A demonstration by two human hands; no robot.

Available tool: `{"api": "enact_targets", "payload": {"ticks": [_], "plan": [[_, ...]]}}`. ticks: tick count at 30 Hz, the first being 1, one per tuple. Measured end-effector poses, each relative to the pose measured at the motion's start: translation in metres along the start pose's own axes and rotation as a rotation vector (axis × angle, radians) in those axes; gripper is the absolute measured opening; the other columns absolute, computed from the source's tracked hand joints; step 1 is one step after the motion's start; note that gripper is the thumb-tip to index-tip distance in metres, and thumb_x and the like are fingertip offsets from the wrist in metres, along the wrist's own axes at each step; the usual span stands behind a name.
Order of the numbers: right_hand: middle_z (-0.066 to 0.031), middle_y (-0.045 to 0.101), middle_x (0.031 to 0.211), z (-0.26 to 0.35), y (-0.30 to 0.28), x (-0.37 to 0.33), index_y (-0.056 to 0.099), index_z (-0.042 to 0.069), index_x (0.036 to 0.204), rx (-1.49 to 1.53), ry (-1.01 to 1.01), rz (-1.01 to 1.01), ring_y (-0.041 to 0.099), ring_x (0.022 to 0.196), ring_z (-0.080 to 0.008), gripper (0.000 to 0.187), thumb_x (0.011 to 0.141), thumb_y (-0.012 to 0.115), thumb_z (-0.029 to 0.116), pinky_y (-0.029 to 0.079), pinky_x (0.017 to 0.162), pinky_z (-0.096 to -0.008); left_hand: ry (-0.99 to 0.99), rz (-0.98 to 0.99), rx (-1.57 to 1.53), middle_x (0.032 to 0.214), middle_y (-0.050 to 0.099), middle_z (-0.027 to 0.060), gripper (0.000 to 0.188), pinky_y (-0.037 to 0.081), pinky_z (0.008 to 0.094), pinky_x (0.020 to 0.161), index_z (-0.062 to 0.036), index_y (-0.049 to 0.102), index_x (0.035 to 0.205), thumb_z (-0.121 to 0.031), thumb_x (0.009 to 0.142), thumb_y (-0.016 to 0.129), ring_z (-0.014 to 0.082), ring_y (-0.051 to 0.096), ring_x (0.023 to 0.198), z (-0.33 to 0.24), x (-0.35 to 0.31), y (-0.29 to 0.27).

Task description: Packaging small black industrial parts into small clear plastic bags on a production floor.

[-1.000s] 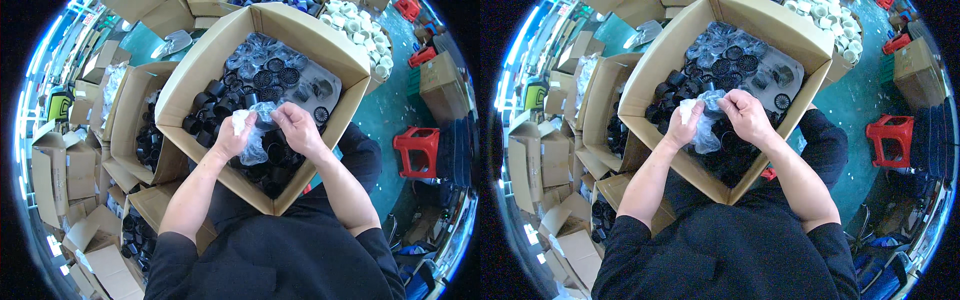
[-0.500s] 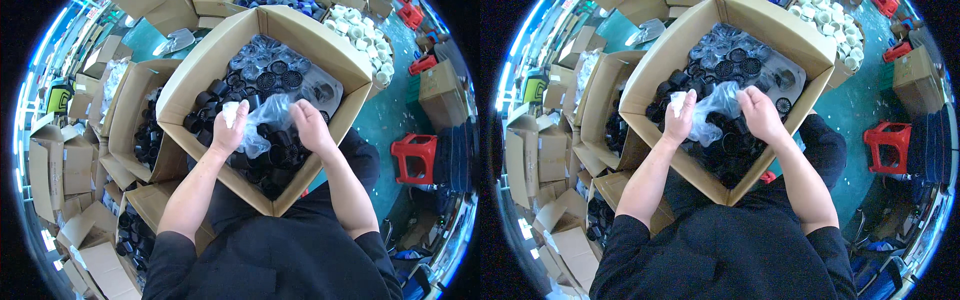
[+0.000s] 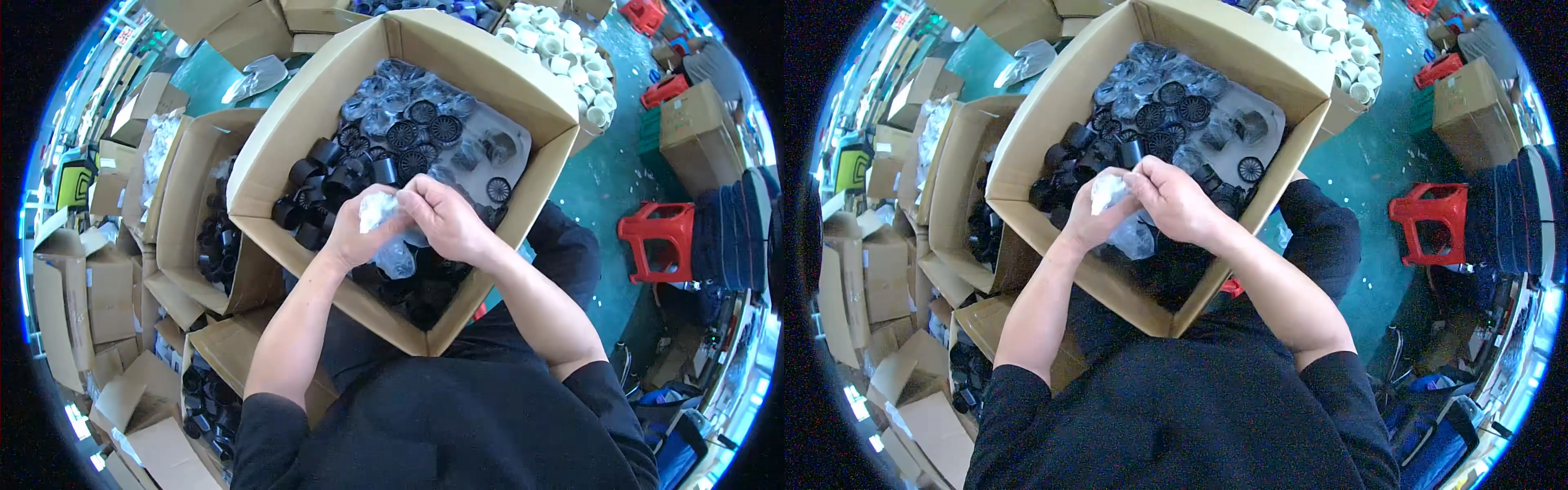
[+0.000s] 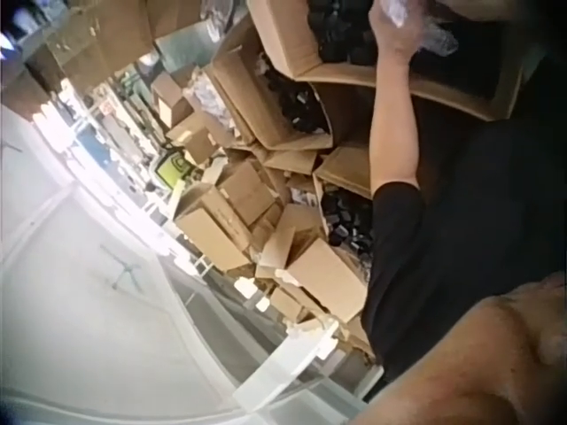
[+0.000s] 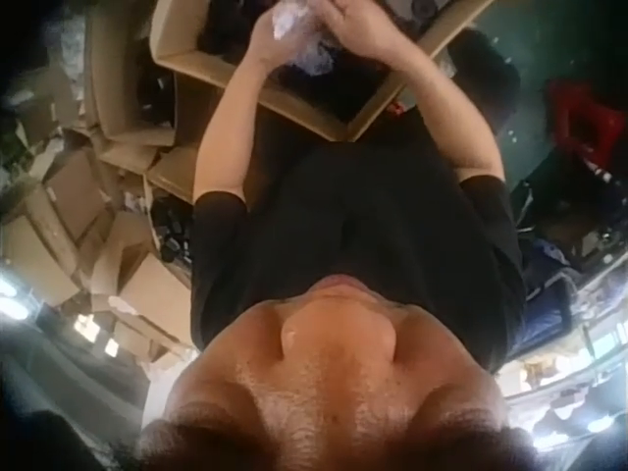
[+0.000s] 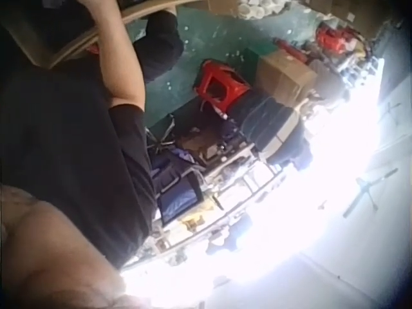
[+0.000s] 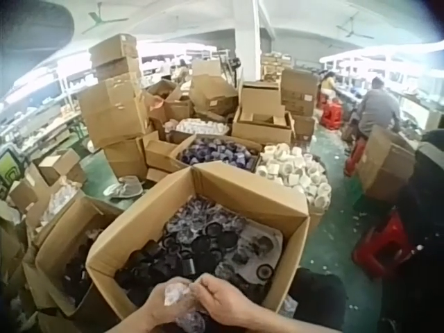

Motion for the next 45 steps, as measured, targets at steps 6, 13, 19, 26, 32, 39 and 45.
{"api": "enact_targets", "payload": {"ticks": [6, 13, 19, 26, 32, 39, 45], "plan": [[-0.0097, 0.067, 0.087, -0.039, -0.087, 0.051, 0.063, 0.003, 0.098, -0.567, 0.043, -0.28, 0.065, 0.081, -0.0262, 0.02, 0.096, 0.061, 0.023, 0.053, 0.075, -0.0355, -0.117, -0.002, -0.005, 0.084, 0.068, 0.0023, 0.009, 0.047, 0.0232, 0.065, -0.0026, 0.069, 0.095, -0.009, 0.088, 0.07, 0.01, 0.056, 0.069, 0.02, 0.0, -0.009], [-0.0169, 0.071, 0.091, -0.102, -0.16, 0.094, 0.066, 0.004, 0.109, -1.257, 0.163, -0.322, 0.068, 0.092, -0.0388, 0.027, 0.09, 0.057, 0.022, 0.054, 0.084, -0.044, -0.068, -0.105, -0.147, 0.087, 0.07, 0.0043, 0.009, 0.049, 0.0242, 0.066, -0.0015, 0.07, 0.098, -0.006, 0.09, 0.069, 0.0109, 0.06, 0.072, 0.021, 0.01, -0.023], [-0.0188, 0.072, 0.092, -0.102, -0.147, 0.089, 0.066, 0.003, 0.115, -1.209, 0.241, -0.145, 0.068, 0.087, -0.0392, 0.031, 0.089, 0.056, 0.018, 0.055, 0.08, -0.0454, -0.123, -0.152, -0.165, 0.09, 0.068, 0.0042, 0.014, 0.048, 0.0244, 0.068, -0.0018, 0.066, 0.105, -0.005, 0.091, 0.067, 0.0111, 0.059, 0.076, 0.022, 0.007, -0.028], [-0.0067, 0.068, 0.087, -0.047, -0.065, 0.018, 0.067, 0.0, 0.11, 0.428, 0.221, -0.307, 0.058, 0.071, -0.0112, 0.019, 0.098, 0.054, 0.009, 0.049, 0.062, -0.0253, -0.018, 0.001, -0.063, 0.105, 0.067, 0.0071, 0.028, 0.049, 0.0253, 0.077, -0.0001, 0.06, 0.121, -0.013, 0.097, 0.064, 0.0127, 0.06, 0.087, 0.005, 0.007, -0.008], [-0.0045, 0.066, 0.083, -0.045, -0.012, -0.002, 0.067, 0.002, 0.103, 0.422, 0.176, -0.071, 0.053, 0.066, -0.0114, 0.017, 0.101, 0.053, 0.011, 0.047, 0.06, -0.0273, -0.047, 0.063, -0.132, 0.112, 0.068, 0.011, 0.035, 0.05, 0.0268, 0.08, 0.0009, 0.061, 0.125, -0.02, 0.097, 0.065, 0.0158, 0.062, 0.09, 0.005, 0.002, 0.002], [-0.0105, 0.062, 0.075, -0.04, -0.021, 0.002, 0.061, 0.0, 0.094, -0.424, 0.012, -0.117, 0.051, 0.06, -0.0239, 0.023, 0.101, 0.055, 0.021, 0.045, 0.061, -0.0389, -0.103, 0.039, -0.241, 0.108, 0.069, 0.009, 0.037, 0.05, 0.0274, 0.081, 0.0001, 0.063, 0.124, -0.028, 0.1, 0.061, 0.0156, 0.061, 0.09, 0.027, 0.009, -0.003], [-0.0143, 0.058, 0.071, -0.024, -0.024, -0.005, 0.055, -0.001, 0.084, -0.453, -0.048, -0.105, 0.049, 0.06, -0.0312, 0.034, 0.101, 0.057, 0.029, 0.044, 0.062, -0.0425, -0.096, -0.035, 0.016, 0.097, 0.071, 0.0078, 0.035, 0.05, 0.0285, 0.077, 0.0011, 0.069, 0.112, -0.03, 0.1, 0.061, 0.0161, 0.062, 0.084, 0.012, 0.011, -0.016]]}}
Point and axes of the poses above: each hand's wrist, its own x-axis towards the middle knuckle, its own y-axis out of the palm, z = x × y, the point moved 9 cm from there along x, towards the middle knuckle
